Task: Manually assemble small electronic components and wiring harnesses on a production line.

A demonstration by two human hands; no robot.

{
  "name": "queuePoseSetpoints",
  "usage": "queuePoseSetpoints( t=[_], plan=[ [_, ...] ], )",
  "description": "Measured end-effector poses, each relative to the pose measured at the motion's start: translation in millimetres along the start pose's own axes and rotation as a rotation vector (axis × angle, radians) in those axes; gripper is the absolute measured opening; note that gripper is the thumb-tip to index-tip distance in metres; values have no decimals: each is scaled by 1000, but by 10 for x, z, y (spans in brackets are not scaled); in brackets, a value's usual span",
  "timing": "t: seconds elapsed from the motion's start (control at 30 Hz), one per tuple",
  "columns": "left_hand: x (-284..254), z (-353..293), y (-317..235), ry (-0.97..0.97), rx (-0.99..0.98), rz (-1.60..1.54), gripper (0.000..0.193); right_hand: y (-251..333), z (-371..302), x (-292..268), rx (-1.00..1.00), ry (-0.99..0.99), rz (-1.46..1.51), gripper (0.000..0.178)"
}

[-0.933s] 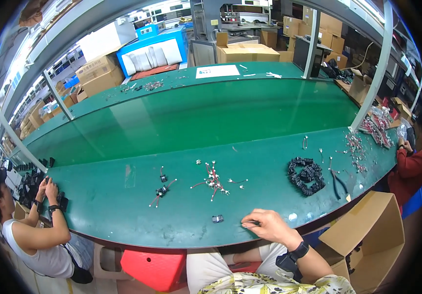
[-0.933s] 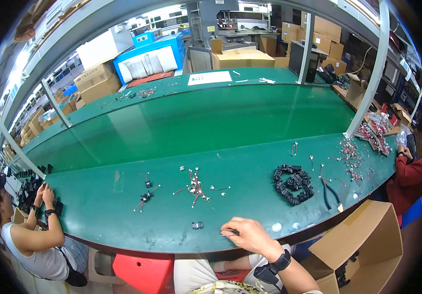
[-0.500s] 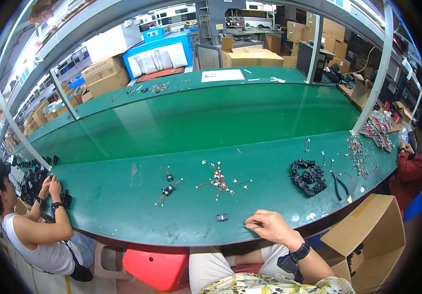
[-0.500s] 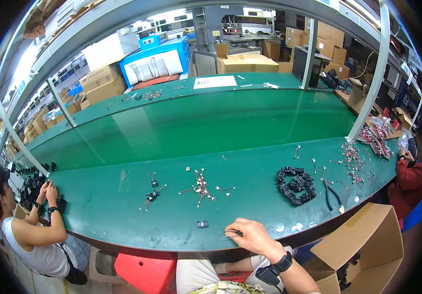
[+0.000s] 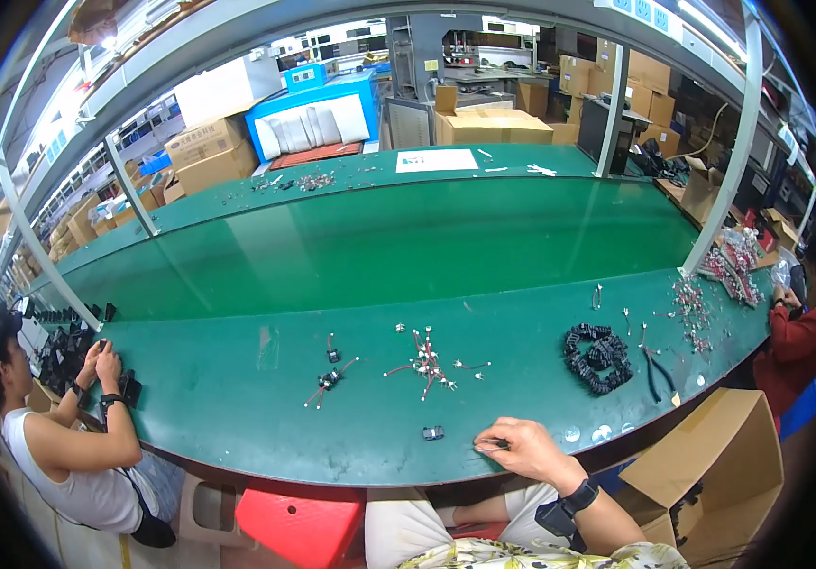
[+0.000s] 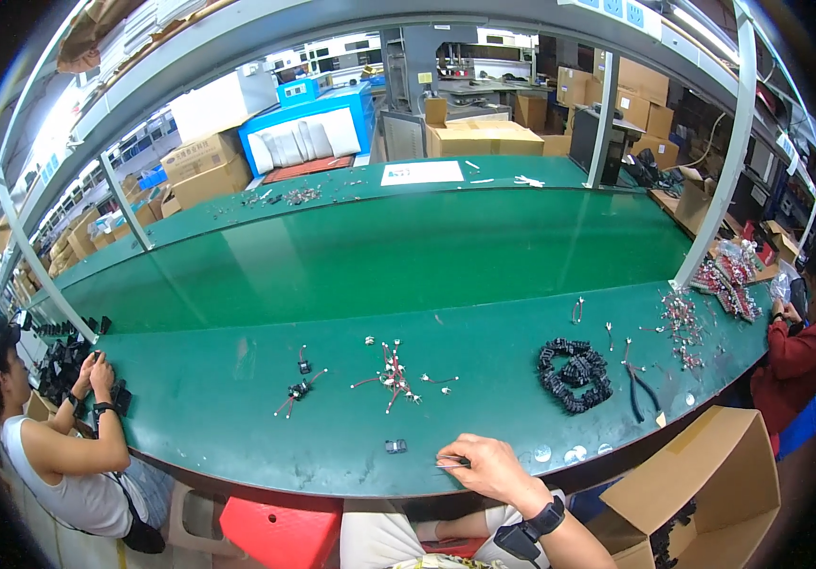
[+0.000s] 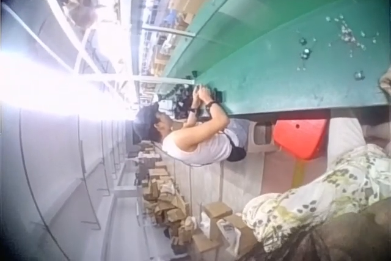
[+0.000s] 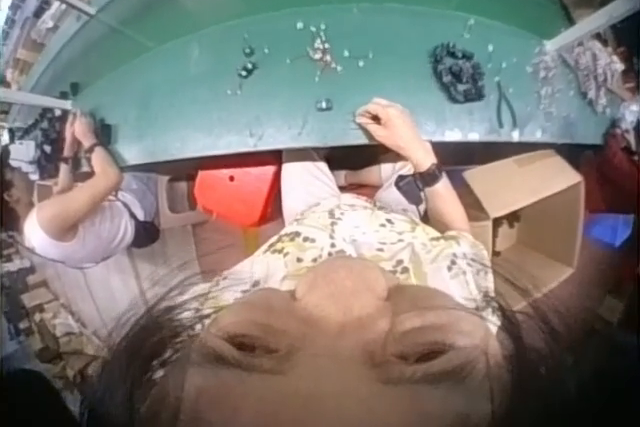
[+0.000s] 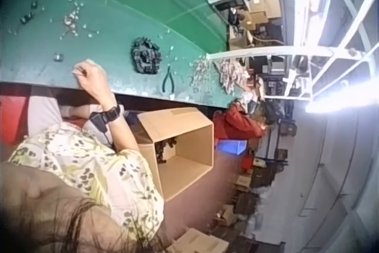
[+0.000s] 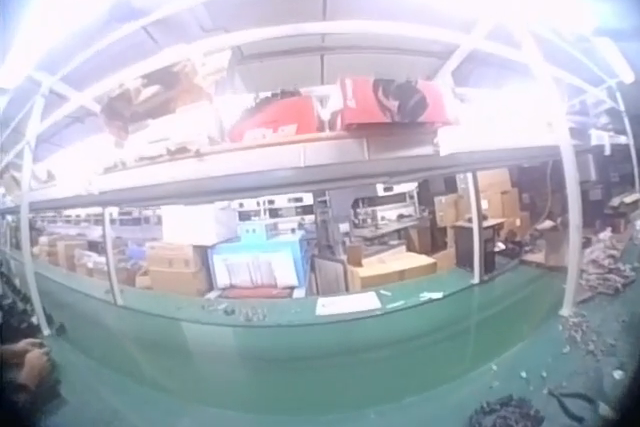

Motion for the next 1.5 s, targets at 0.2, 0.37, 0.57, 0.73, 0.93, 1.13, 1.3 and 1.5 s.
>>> queuePoseSetpoints(
  t=[0.2, 0.37, 0.57, 0.73, 0.93, 1.13, 1.3, 1.5],
  plan=[
    [61, 208, -175, 40, 13, -14, 18, -87, -73, -24, 27, -62, 60, 11],
    [242, 486, -364, 103, 28, -25, 20, -157, -72, -1, 9, -63, 105, 13],
    [461, 816, -606, 178, 42, -39, 21, -136, -63, -41, -40, -131, 154, 9],
    [592, 983, -697, 218, 37, -65, 23, -150, -82, -60, -37, -157, 118, 8],
    [726, 1155, -878, 263, 49, -103, 24, -87, -99, -67, -80, -166, 93, 7],
    [761, 1140, -937, 297, 44, -128, 26, -32, -169, -37, -65, -159, 48, 7],
    [637, 719, -535, 285, -72, -156, 27, -96, -142, -25, -142, -208, 74, 8],
    [199, -1067, 681, 207, -452, -192, 29, -84, -62, -122, -103, -198, 94, 8]
  ],
)
Point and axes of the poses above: each hand's wrist, its own z-axis towards the middle knuckle, its own x-axis out of the palm, y = z × x, the point moved 9 cm from there along z, towards the middle knuckle, and after that the axes turned 4 degrees about z, right-handed, at the moved point
